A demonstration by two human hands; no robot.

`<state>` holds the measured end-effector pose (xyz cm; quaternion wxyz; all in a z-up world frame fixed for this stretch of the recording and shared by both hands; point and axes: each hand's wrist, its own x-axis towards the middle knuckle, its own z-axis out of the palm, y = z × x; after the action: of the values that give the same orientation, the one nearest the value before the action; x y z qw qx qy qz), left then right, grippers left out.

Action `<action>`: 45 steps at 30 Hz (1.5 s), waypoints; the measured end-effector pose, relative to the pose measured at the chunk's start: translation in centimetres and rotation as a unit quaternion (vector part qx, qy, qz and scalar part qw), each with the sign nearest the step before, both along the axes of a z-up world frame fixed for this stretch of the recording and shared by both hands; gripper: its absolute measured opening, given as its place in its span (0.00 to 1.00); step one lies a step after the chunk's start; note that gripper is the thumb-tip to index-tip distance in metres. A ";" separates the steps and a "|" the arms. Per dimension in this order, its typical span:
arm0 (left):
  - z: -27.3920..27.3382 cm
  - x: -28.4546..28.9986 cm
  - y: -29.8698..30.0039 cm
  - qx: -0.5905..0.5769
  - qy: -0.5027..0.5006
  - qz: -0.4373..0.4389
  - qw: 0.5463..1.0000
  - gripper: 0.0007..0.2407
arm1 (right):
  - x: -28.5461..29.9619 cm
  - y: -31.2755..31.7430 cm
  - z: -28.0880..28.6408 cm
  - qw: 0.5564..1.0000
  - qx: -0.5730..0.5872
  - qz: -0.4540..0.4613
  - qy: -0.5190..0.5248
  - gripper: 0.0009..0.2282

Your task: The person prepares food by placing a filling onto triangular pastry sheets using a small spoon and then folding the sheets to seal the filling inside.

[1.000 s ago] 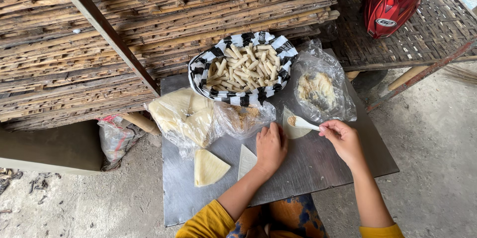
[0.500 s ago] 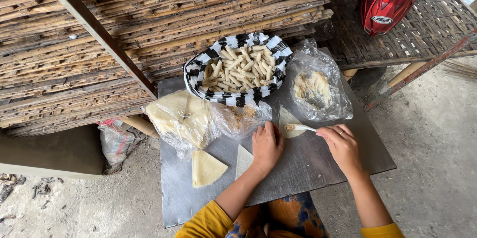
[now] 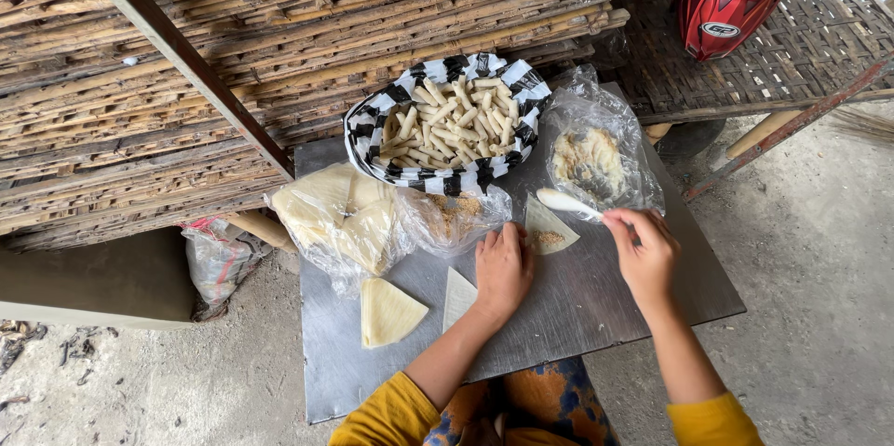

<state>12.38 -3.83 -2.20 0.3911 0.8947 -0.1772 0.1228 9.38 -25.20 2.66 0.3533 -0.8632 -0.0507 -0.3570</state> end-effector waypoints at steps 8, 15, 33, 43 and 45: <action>-0.6 0.2 0.1 -0.023 0.024 -0.008 0.999 0.10 | 12.1 5.6 2.0 0.974 0.178 0.124 0.071 0.06; -1.2 0.4 -0.1 -0.017 0.025 0.002 1.000 0.10 | 10.9 6.3 2.3 0.992 -0.067 0.109 -0.013 0.13; -0.8 -1.7 0.9 0.048 0.042 -0.018 0.998 0.08 | -1.3 3.9 -4.6 0.964 -0.070 -0.030 0.254 0.06; 0.3 -5.5 1.4 -0.018 -0.027 0.013 0.999 0.11 | -4.1 6.2 -4.2 0.990 0.048 0.037 0.131 0.08; 0.7 -5.3 1.7 -0.031 -0.014 0.003 0.999 0.13 | -4.3 6.5 -4.0 0.987 0.063 0.056 0.134 0.08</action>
<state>7.05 -2.10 -1.50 0.4158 0.8810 -0.1761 0.1414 5.08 -18.73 -1.36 0.4297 -0.8752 -0.0288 -0.2203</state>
